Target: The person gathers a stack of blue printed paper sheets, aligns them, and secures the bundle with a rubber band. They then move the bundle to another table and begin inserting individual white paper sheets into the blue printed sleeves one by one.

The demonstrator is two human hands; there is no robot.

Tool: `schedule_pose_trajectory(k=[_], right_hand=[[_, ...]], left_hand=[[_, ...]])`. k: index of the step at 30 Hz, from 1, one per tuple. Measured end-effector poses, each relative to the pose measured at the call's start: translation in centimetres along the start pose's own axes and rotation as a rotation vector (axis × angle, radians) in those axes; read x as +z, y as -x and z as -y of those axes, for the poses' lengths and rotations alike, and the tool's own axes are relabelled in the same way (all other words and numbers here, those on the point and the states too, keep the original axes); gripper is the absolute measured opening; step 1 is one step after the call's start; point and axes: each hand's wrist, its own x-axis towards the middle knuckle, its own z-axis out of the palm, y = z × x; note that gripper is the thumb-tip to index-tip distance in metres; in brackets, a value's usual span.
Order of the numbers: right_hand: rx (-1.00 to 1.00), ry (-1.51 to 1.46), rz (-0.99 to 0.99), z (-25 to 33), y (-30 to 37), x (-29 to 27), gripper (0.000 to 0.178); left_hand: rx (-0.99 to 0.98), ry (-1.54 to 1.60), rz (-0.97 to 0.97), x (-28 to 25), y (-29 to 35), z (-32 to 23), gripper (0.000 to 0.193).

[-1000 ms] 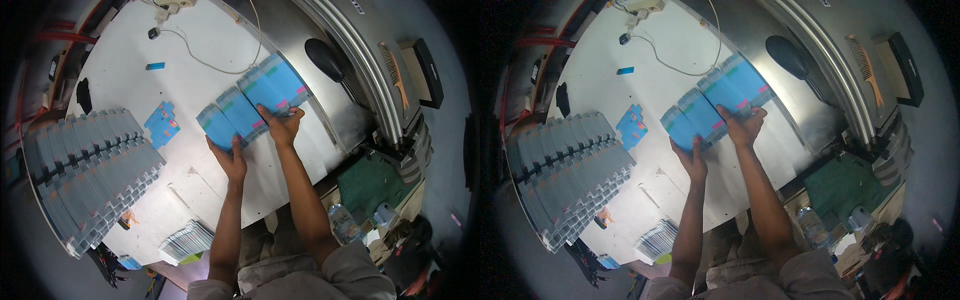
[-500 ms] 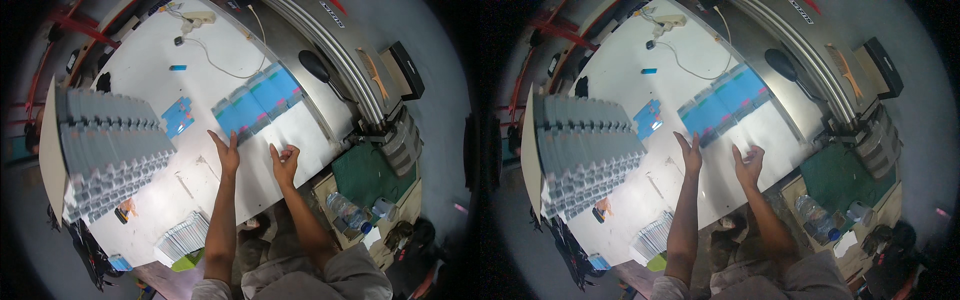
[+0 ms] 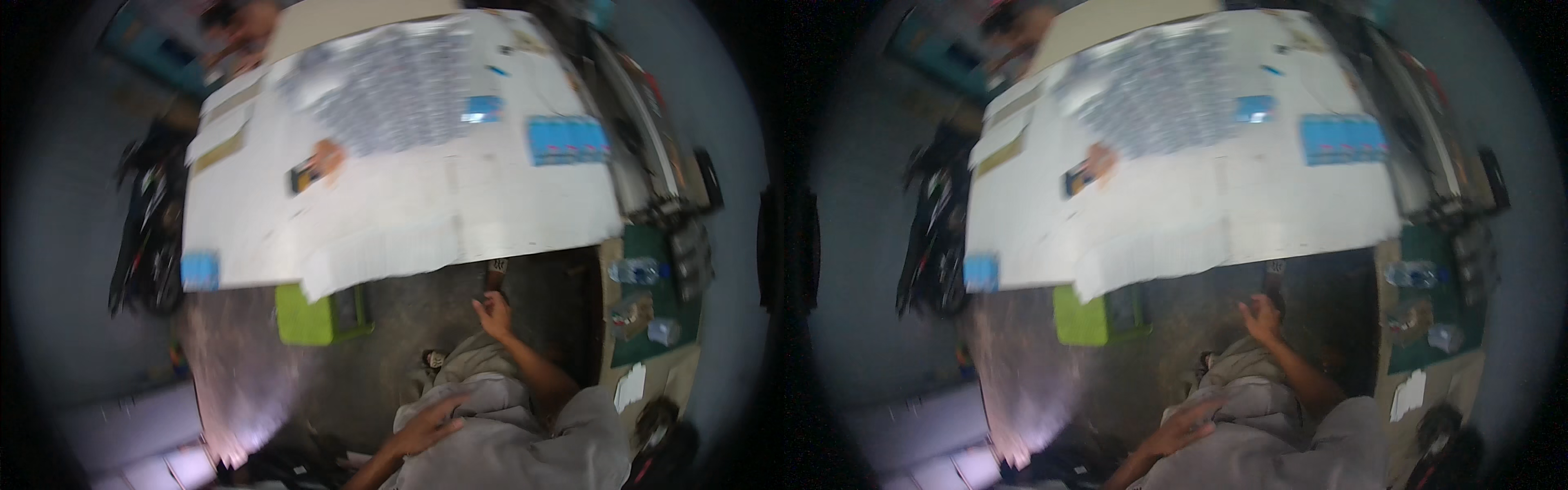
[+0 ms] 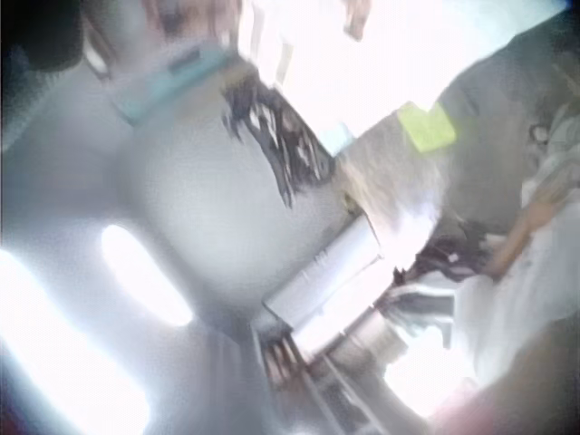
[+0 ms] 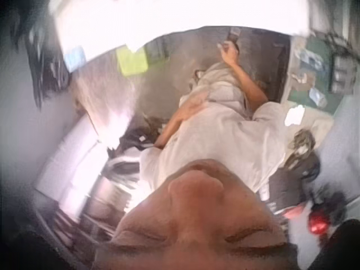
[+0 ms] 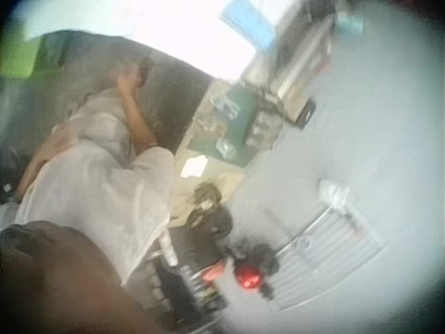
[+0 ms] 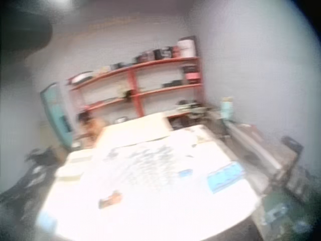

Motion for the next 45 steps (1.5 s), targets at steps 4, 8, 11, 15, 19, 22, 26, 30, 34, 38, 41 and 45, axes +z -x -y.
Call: schedule_pose_trajectory(k=[4, 8, 11, 15, 19, 22, 26, 30, 34, 38, 41, 45], right_hand=[[0.101, 0.098, 0.163, 0.5, 6.6, 2.3, 0.050], [0.146, 0.317, 0.286, 0.5, 7.0, 3.6, 0.049], [0.115, 0.410, 0.380, 1.3, 4.5, 6.8, 0.048], [0.043, 0.111, 0.373, 7.2, 1.0, 16.1, 0.035], [-0.163, -0.558, 0.470, 34.2, 4.5, 22.7, 0.024], [-0.571, -1.101, 0.519, 53.8, 8.6, 19.4, 0.029], [-1.213, -1.428, 0.468, 66.3, 10.6, 10.9, 0.029], [-1.387, -1.441, 0.359, 70.3, 11.7, 11.2, 0.029], [-1.384, -1.357, 0.250, 72.7, 11.0, 16.2, 0.029], [-1.354, -1.205, 0.045, 74.3, 9.8, 22.8, 0.029], [-1.231, -0.925, -0.194, 73.5, 8.3, 27.0, 0.029], [-0.668, -0.357, -0.432, 64.9, 5.6, 32.9, 0.029]], left_hand=[[0.209, 0.182, 0.198, 3.1, 6.5, 1.0, 0.066], [0.415, 0.262, 0.278, 0.7, 11.9, 2.8, 0.068], [0.483, 0.274, 0.245, -2.4, 16.7, 4.1, 0.070], [0.529, 0.208, 0.116, -8.0, 18.7, 4.7, 0.072], [0.390, -0.073, -0.132, -14.0, 20.7, 4.3, 0.069], [0.132, -0.193, -0.315, -16.9, 22.7, 4.5, 0.070], [0.097, -0.150, -0.588, -24.0, 22.7, 6.0, 0.074], [0.028, -0.277, -0.628, -33.5, 22.5, 6.5, 0.073], [-0.026, -0.341, -0.491, -44.7, 23.0, 7.7, 0.074], [-0.064, -0.448, -0.473, -58.0, 21.5, 12.8, 0.071], [-0.068, -0.483, -0.531, -67.0, 17.3, 17.4, 0.064], [0.169, -0.575, -0.661, -75.4, 11.9, 23.4, 0.050]])
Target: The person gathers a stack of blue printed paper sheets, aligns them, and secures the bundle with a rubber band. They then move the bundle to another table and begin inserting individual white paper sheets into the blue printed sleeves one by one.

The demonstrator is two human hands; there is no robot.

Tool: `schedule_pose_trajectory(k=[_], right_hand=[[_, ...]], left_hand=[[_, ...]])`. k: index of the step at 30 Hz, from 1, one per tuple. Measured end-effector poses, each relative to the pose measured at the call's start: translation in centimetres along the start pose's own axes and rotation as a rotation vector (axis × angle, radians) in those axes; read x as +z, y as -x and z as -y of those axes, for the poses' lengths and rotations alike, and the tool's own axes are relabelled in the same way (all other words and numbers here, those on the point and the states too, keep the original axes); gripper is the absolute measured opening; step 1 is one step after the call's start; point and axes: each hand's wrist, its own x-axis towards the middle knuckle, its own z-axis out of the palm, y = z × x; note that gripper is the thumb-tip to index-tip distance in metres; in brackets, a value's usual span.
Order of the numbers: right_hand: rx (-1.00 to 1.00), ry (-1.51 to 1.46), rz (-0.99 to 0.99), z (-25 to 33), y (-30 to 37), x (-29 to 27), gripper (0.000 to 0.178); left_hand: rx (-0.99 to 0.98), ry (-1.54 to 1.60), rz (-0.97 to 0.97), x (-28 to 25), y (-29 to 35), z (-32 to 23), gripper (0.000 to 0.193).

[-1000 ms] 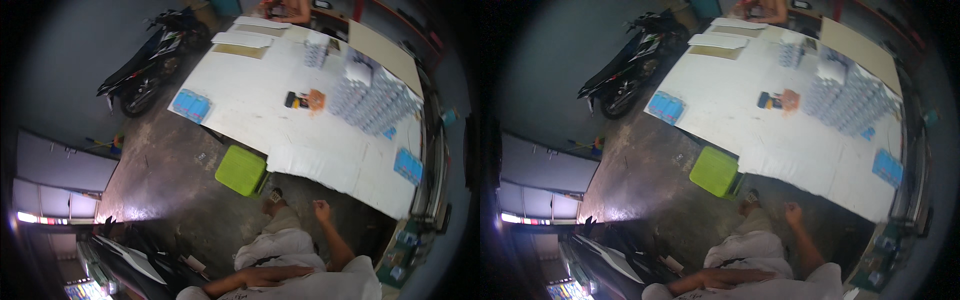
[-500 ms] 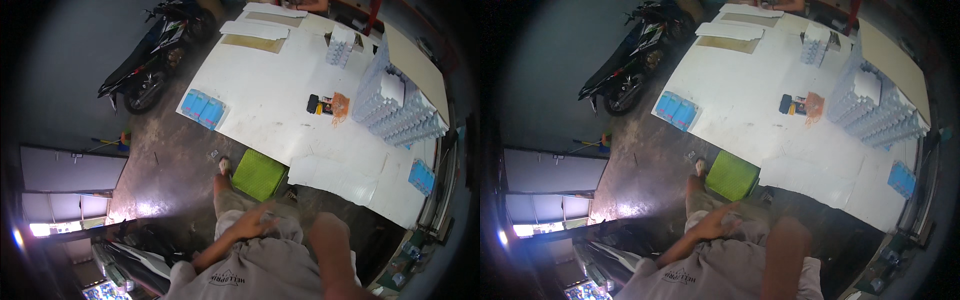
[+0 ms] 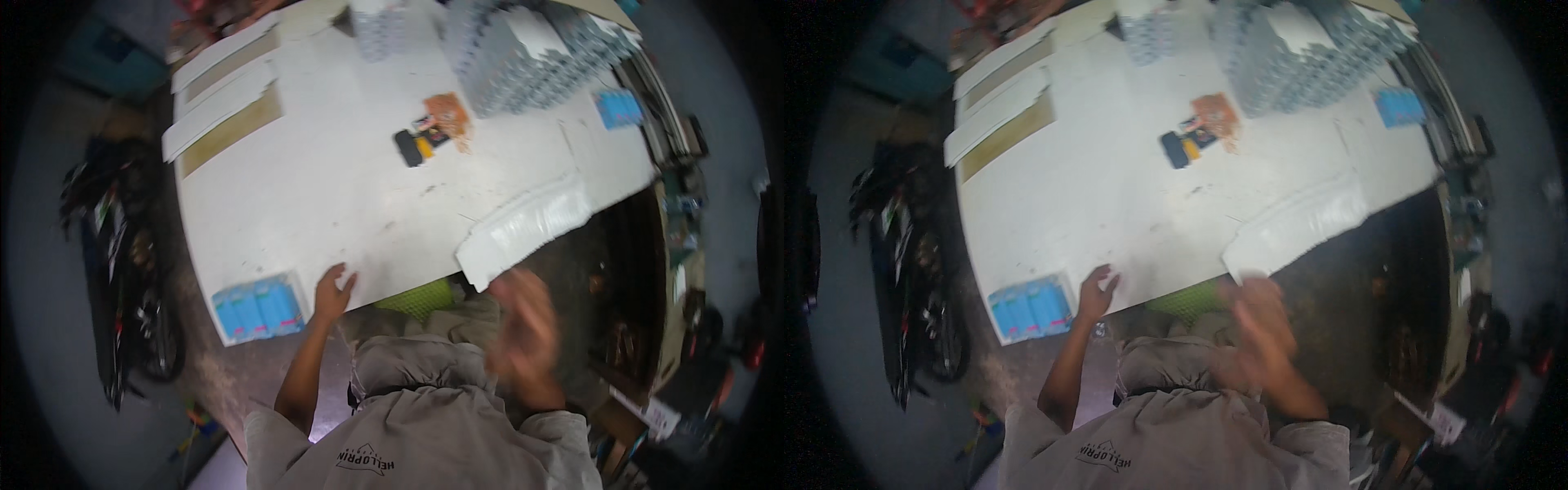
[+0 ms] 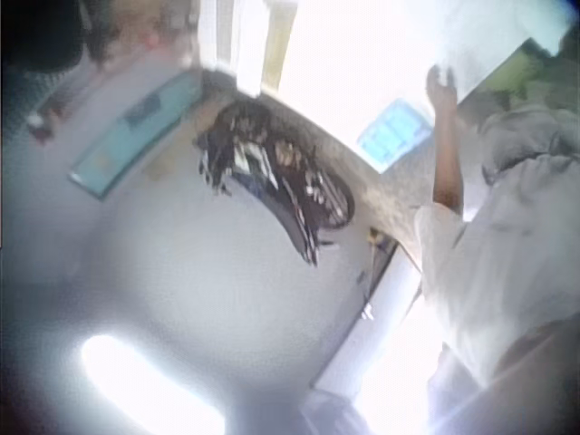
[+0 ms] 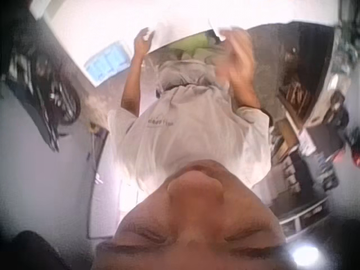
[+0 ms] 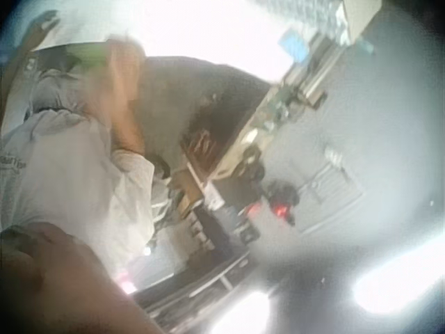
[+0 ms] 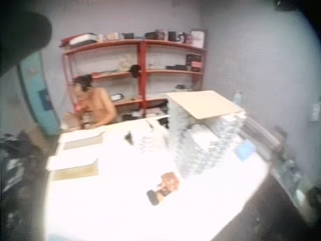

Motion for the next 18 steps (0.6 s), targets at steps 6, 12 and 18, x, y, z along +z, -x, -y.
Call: schedule_pose_trajectory(k=[6, 12, 18], right_hand=[[0.442, 0.917, 0.371, -18.5, 19.5, -2.0, 0.050], [0.283, 0.776, 0.254, -26.4, 24.7, 0.7, 0.039], [0.411, 0.301, 0.052, -27.8, 24.0, 8.9, 0.040]], left_hand=[[0.197, 0.141, -0.051, 7.3, -7.6, -2.7, 0.035], [0.250, 0.126, 0.065, 8.6, -5.9, -4.5, 0.031], [0.523, -0.030, -0.005, 9.7, -5.1, -2.5, 0.027]])
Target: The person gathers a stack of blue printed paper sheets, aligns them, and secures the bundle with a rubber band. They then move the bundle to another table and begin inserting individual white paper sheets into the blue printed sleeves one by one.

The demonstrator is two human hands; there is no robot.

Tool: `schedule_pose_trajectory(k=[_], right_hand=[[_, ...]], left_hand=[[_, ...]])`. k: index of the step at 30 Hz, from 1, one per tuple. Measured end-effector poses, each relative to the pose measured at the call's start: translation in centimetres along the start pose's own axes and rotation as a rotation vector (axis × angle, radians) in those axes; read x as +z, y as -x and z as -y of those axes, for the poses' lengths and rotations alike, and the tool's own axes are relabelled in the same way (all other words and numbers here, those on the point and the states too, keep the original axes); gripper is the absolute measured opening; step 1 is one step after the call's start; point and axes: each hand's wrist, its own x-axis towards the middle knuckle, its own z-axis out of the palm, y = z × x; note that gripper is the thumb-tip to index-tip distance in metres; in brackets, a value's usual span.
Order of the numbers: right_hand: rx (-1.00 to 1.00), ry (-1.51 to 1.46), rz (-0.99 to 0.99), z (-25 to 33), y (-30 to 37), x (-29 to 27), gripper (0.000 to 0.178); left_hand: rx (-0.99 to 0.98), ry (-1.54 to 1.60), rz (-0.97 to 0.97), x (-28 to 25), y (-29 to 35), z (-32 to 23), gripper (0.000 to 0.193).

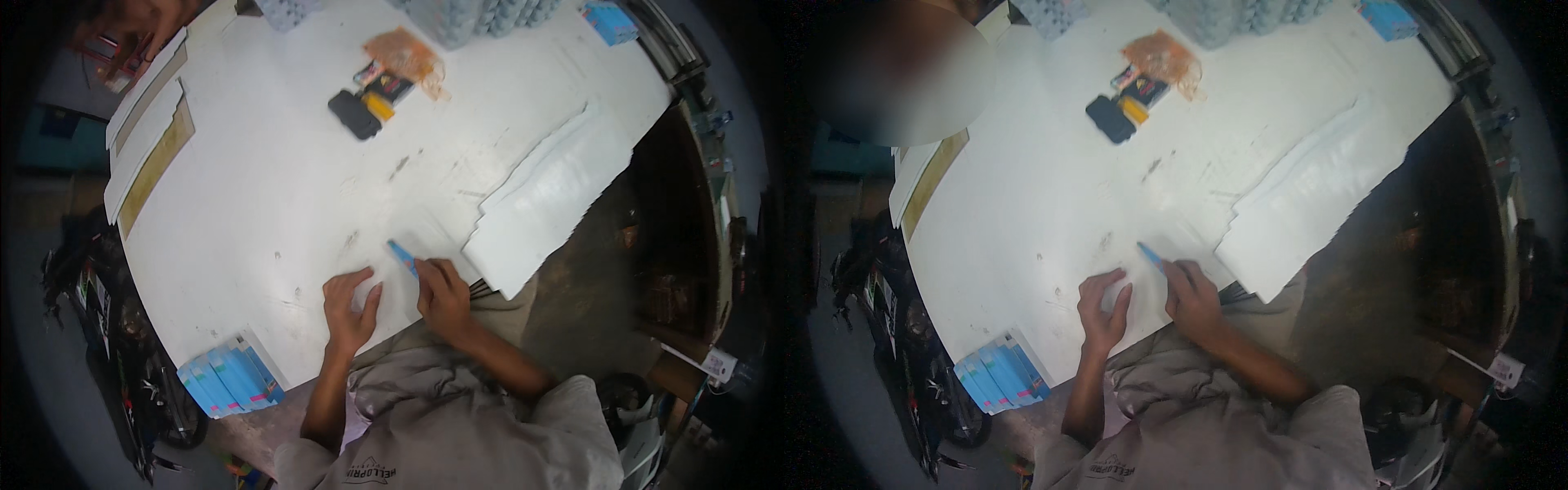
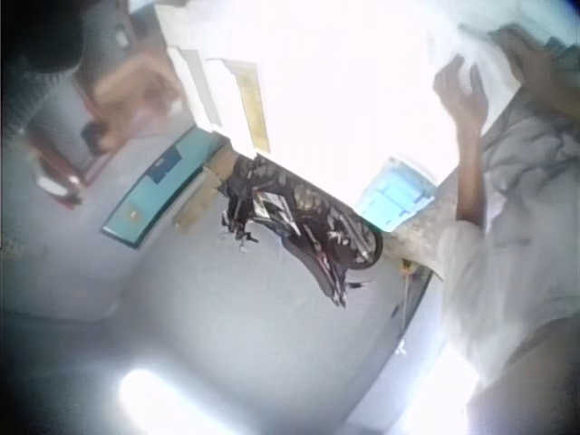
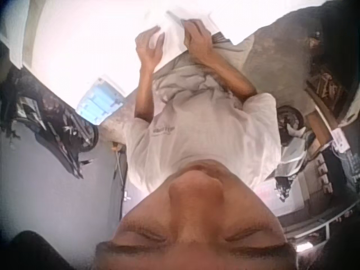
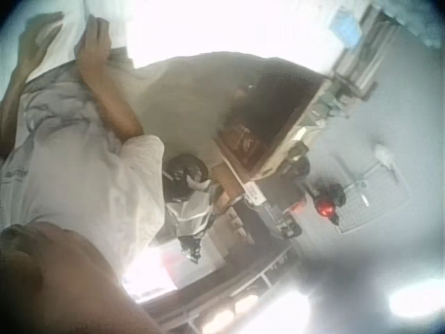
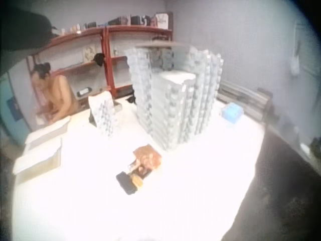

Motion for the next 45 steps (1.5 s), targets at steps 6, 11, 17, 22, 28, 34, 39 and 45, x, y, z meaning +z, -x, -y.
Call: schedule_pose_trajectory(k=[6, 11, 17, 22, 28, 34, 39, 45], right_hand=[[-0.216, 0.522, 0.073, 2.5, -1.4, 0.7, 0.047], [0.039, 0.160, 0.242, 2.7, -0.7, 1.1, 0.035], [0.033, 0.366, 0.159, 3.2, -1.2, -2.8, 0.036], [-0.183, 0.876, -0.183, 0.6, 0.9, -9.2, 0.037], [-0.087, 0.278, -0.077, 1.0, -0.2, -3.2, 0.043], [-0.250, 0.503, -0.055, 2.3, -1.3, -1.8, 0.035], [0.062, 0.239, 0.300, 3.2, 0.7, -0.7, 0.031], [-0.246, 0.376, -0.005, 2.8, 1.5, -2.1, 0.038]], left_hand=[[0.142, -0.142, 0.026, 1.1, 0.9, -0.1, 0.049], [0.369, -0.490, 0.353, 0.8, -0.9, 0.1, 0.069], [0.373, -0.328, 0.678, -0.1, -1.8, -0.4, 0.079], [0.395, -0.392, 0.600, 0.2, -1.7, -0.5, 0.079], [0.329, -0.423, 0.551, 0.5, 0.2, -1.4, 0.069], [0.290, -0.353, 0.413, 1.7, 0.8, 0.3, 0.064], [0.328, -0.554, 0.680, 0.2, -0.7, -2.7, 0.071], [0.433, -0.336, 0.575, -0.6, -0.6, 0.5, 0.080]])
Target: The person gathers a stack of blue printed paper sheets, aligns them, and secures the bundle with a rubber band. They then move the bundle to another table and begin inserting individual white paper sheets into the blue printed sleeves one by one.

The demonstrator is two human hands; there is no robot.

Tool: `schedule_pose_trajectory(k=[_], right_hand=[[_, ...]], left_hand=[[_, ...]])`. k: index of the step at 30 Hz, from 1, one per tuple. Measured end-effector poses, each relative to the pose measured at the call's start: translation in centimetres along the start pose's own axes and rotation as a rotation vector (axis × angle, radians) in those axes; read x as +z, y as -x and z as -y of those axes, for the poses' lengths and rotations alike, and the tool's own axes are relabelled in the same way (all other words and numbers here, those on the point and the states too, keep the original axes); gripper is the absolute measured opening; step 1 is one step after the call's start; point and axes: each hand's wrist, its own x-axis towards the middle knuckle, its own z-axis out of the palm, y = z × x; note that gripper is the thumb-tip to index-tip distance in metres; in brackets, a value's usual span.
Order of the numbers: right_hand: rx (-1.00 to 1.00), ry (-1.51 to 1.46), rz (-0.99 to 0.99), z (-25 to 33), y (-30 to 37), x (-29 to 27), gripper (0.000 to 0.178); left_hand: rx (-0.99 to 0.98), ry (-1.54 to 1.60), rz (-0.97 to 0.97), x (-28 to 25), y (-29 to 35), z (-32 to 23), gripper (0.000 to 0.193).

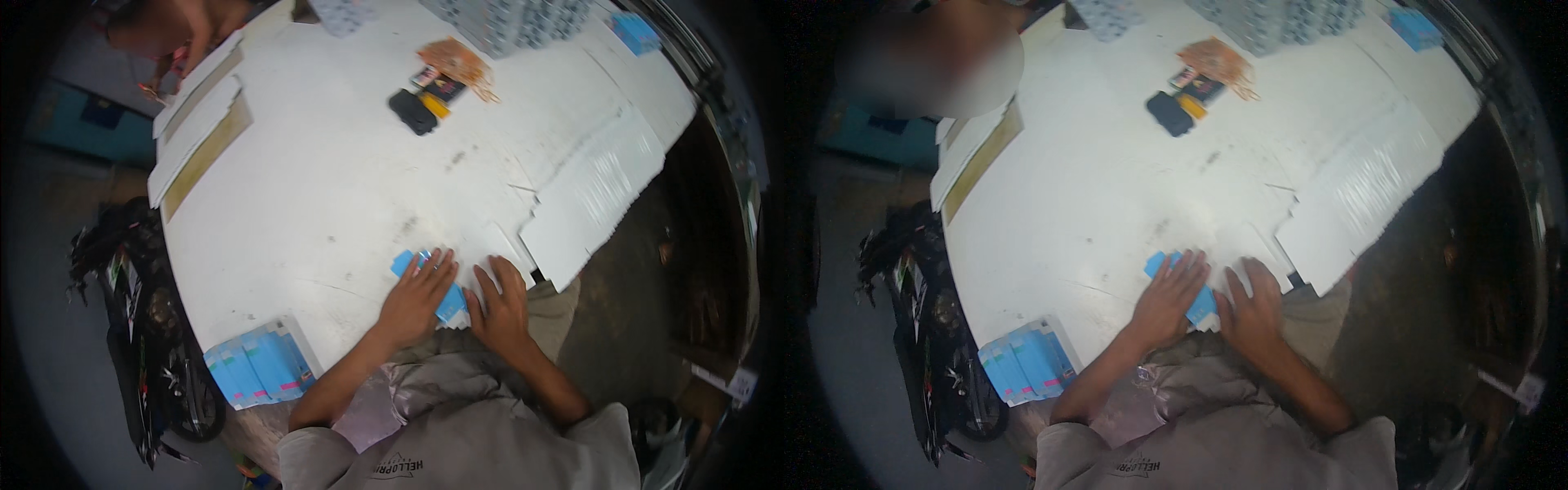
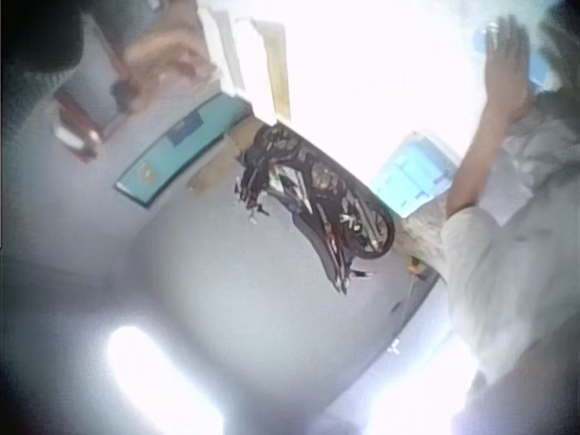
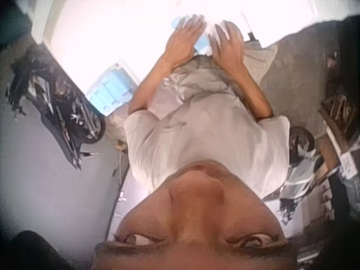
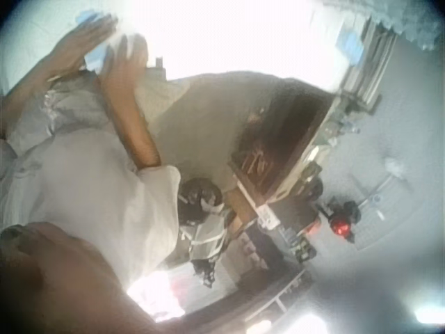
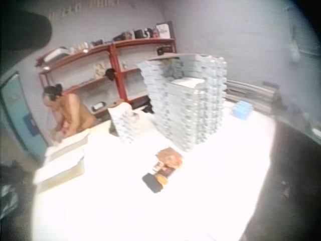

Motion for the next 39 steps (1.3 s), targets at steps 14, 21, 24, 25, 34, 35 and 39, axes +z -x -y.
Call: schedule_pose_trajectory(k=[14, 21, 24, 25, 34, 35, 39], right_hand=[[0.005, 0.017, 0.137, -0.8, -1.1, 0.2, 0.063], [0.046, -0.161, -0.211, -2.2, -2.0, 2.1, 0.030], [0.064, -0.044, -0.235, -3.2, -2.9, 3.2, 0.023], [0.023, 0.031, -0.212, -3.7, -2.9, 3.1, 0.024], [-0.059, 0.248, 0.031, -2.4, -2.8, 1.5, 0.044], [-0.073, 0.235, 0.068, -2.6, -2.8, 1.5, 0.044], [0.255, -0.165, 0.334, -1.6, -2.7, 0.3, 0.044]], left_hand=[[-0.126, 0.095, 0.099, -3.3, 2.7, -1.0, 0.087], [-0.118, -0.085, -0.009, 0.4, 0.7, -0.3, 0.074], [-0.141, -0.095, -0.032, 0.5, -0.6, -0.6, 0.069], [-0.152, -0.078, -0.034, 0.5, -0.7, -0.7, 0.069], [-0.135, -0.072, -0.066, 1.1, -2.6, -0.8, 0.068], [-0.133, -0.038, -0.078, 1.2, -2.6, -0.9, 0.068], [-0.117, -0.302, 0.049, 0.4, -2.8, -1.8, 0.067]])
